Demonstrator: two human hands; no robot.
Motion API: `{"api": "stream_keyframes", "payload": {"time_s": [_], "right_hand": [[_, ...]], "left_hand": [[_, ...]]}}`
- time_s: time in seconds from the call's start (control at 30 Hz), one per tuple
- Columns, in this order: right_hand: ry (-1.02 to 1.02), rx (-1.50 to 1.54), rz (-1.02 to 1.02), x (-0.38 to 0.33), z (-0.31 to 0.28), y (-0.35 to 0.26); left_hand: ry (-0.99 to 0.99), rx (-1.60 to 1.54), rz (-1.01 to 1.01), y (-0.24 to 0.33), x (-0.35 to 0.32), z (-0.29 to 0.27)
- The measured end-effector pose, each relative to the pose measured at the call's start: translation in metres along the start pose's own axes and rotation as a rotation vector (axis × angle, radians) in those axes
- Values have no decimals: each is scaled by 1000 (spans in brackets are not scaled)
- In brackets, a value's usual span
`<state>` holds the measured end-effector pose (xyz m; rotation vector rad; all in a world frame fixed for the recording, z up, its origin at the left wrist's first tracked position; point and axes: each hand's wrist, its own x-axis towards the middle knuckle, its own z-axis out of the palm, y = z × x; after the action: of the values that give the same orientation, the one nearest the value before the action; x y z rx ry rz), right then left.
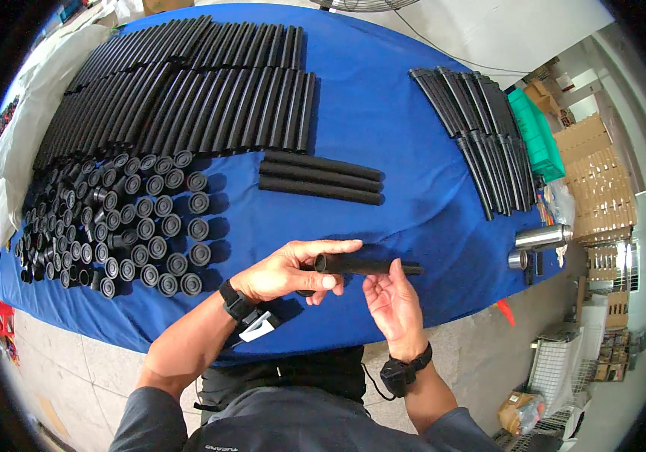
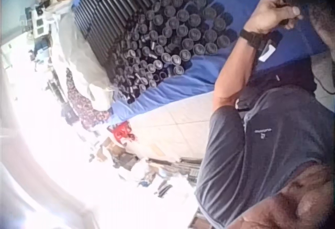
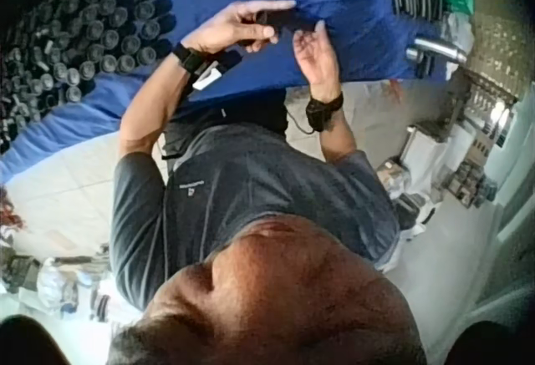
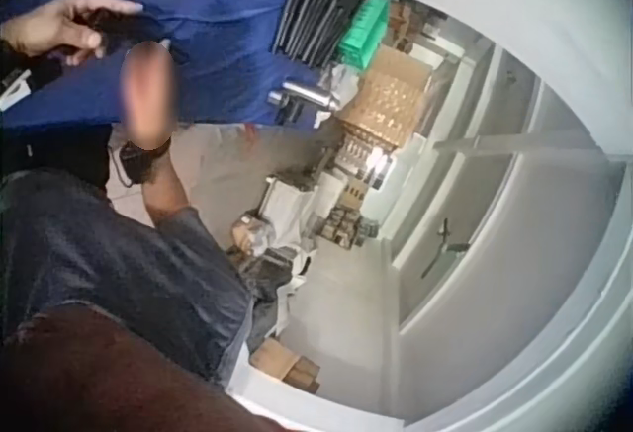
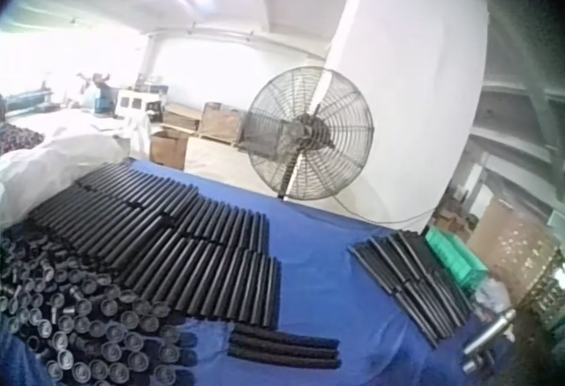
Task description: The person repeatedly picks up a black cylindrical tube and a small circular cap from a table covered with a blue cloth. They insert the cap into one end of the tube, then place the assembled unit onto a growing stack on the right side of the table. The process is repeated continuously throughout the video.
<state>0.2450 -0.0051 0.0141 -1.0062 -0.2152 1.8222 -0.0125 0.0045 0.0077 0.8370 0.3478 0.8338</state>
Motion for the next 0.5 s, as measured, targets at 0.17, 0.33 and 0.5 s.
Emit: {"api": "stream_keyframes", "payload": {"time_s": [0.17, 0.33, 0.5], "right_hand": [[-180, -473, 243, -22, 11, -15], [-158, -1807, -1018, -20, 33, -25], [-267, -1562, -689, 8, 14, -19]], "left_hand": [[-19, 11, 8, -6, -3, -10], [-56, -4, 41, -4, -2, -8], [-96, -107, 64, -4, -2, -8]]}}
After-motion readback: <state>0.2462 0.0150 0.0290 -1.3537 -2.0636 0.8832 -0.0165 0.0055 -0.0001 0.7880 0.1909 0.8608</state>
